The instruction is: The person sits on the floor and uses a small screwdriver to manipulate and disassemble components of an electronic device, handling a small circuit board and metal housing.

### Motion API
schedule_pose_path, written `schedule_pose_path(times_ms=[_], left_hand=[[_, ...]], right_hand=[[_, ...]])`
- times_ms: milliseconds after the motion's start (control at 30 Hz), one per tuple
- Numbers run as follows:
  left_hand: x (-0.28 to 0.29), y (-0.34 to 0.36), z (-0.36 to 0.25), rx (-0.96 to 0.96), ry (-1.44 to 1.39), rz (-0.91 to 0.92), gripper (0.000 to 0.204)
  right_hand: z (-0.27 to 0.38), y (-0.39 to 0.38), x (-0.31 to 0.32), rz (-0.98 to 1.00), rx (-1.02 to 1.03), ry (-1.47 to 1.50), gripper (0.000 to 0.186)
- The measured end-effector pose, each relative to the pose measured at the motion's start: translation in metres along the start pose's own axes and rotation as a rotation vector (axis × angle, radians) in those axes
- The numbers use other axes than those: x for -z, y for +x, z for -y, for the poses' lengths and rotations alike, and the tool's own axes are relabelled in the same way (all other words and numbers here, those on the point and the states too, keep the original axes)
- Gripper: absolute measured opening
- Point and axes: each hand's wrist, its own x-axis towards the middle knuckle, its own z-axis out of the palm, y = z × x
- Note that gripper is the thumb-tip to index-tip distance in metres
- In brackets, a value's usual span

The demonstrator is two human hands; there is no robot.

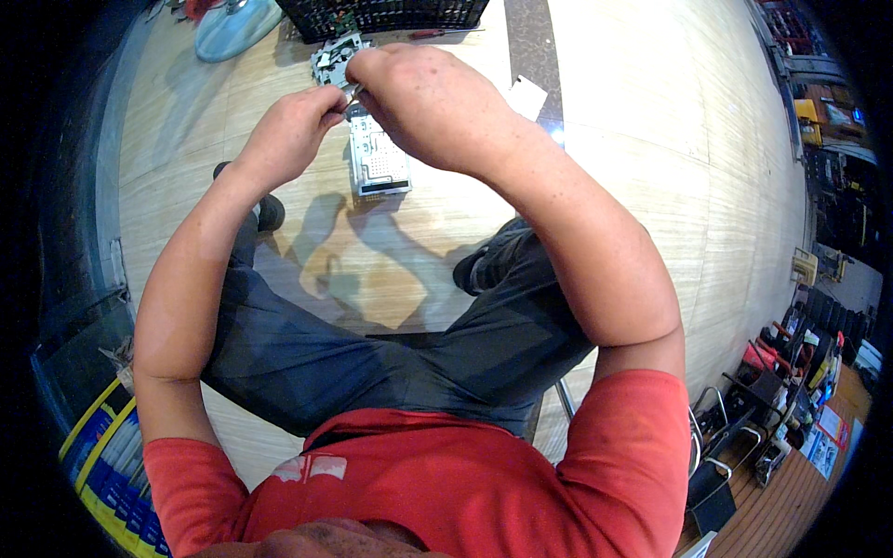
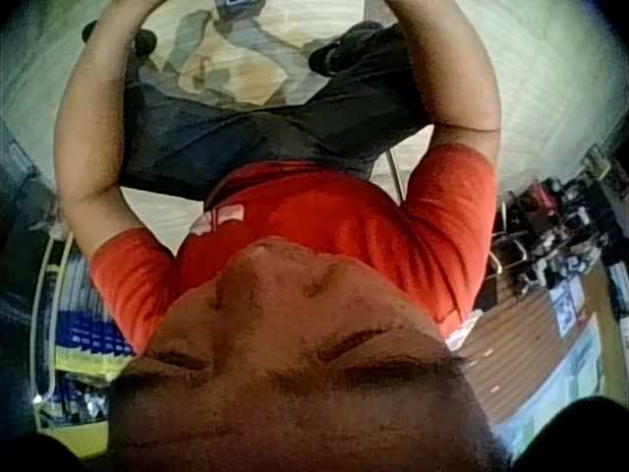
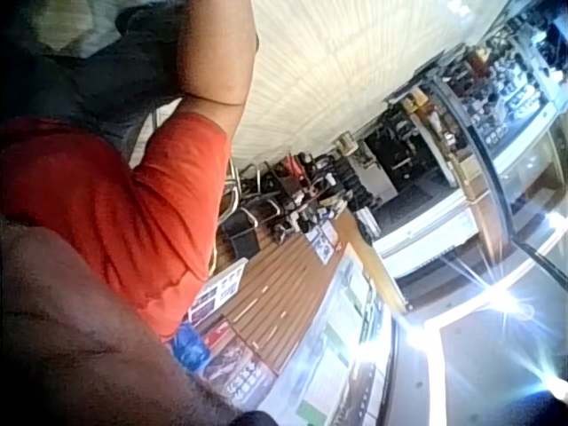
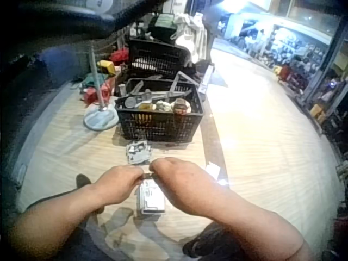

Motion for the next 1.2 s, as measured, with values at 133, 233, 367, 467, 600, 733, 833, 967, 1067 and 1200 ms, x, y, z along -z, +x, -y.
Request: schedule_pose_path(times_ms=[133,233,367,467,600,733,833,967,1067,1200], left_hand=[[0.002,0.001,-0.001,0.014,-0.031,-0.003,0.013],[0.002,0.001,0.000,0.010,-0.049,-0.022,0.012],[-0.002,0.001,0.003,-0.029,-0.108,-0.079,0.010],[-0.001,0.002,0.001,-0.018,-0.143,-0.091,0.009],[0.000,0.003,-0.001,0.004,-0.116,-0.087,0.009],[0.000,0.003,0.000,0.017,-0.085,-0.107,0.010],[0.000,0.002,-0.001,0.000,-0.101,-0.141,0.008],[-0.003,0.003,0.000,-0.011,-0.136,-0.154,0.007],[-0.003,0.002,0.000,0.017,-0.147,-0.166,0.007],[-0.002,0.003,-0.001,0.049,-0.223,-0.142,0.007]], right_hand=[[-0.001,0.000,0.002,-0.011,-0.027,-0.015,0.018],[-0.001,0.000,0.002,-0.033,0.000,0.017,0.012],[-0.002,0.001,0.005,-0.039,-0.009,0.003,0.012],[-0.002,0.001,0.008,-0.057,-0.012,0.023,0.012],[-0.004,0.000,0.010,-0.077,0.008,0.008,0.017],[-0.006,0.001,0.011,-0.090,0.028,0.011,0.016],[-0.002,0.000,0.012,-0.078,-0.006,0.034,0.011],[-0.003,0.001,0.014,-0.088,0.004,0.051,0.011],[-0.003,0.002,0.016,-0.090,-0.002,0.059,0.012],[-0.004,0.002,0.016,-0.129,-0.002,0.065,0.012]])
